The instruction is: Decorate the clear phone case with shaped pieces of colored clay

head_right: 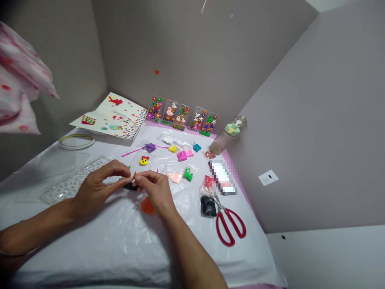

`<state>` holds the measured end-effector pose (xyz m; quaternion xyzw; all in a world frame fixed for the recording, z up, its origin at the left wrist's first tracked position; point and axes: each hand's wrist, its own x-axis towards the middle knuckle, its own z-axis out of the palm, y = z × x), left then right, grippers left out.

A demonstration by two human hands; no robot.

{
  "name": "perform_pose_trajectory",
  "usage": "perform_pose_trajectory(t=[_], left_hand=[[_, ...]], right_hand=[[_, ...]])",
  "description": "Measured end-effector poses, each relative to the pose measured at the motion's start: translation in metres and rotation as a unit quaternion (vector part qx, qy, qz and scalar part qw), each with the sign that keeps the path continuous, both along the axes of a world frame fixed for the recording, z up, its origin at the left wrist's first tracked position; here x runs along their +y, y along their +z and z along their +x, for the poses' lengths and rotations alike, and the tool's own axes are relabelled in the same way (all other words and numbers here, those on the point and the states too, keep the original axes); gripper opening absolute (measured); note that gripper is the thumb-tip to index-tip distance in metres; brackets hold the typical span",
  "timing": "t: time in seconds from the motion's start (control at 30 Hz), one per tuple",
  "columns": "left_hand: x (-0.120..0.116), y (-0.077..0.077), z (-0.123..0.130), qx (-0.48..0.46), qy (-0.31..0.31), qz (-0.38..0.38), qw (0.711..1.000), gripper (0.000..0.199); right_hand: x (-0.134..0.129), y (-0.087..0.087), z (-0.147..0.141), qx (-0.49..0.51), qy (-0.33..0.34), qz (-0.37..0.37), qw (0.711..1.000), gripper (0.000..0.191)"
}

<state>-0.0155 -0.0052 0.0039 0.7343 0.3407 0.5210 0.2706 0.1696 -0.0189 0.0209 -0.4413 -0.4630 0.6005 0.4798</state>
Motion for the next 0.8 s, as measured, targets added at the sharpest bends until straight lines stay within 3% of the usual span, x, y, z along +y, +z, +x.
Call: perform_pose_trajectory(t=[0.53, 0.8], left_hand=[[0.0027, -0.0007, -0.0006, 0.018, -0.024, 0.054, 0.998, 0.007], [0.0041, 0.0000, 0.0008, 0.022, -0.047, 0.018, 0.998, 0.009]], right_hand=[[-0.0039, 0.0056, -0.0010, -0.067, -0.021, 0.037, 0.997, 0.019], [-0.0016, 0.0043, 0.0000, -0.030, -0.026, 0.025, 0.999, 0.017]])
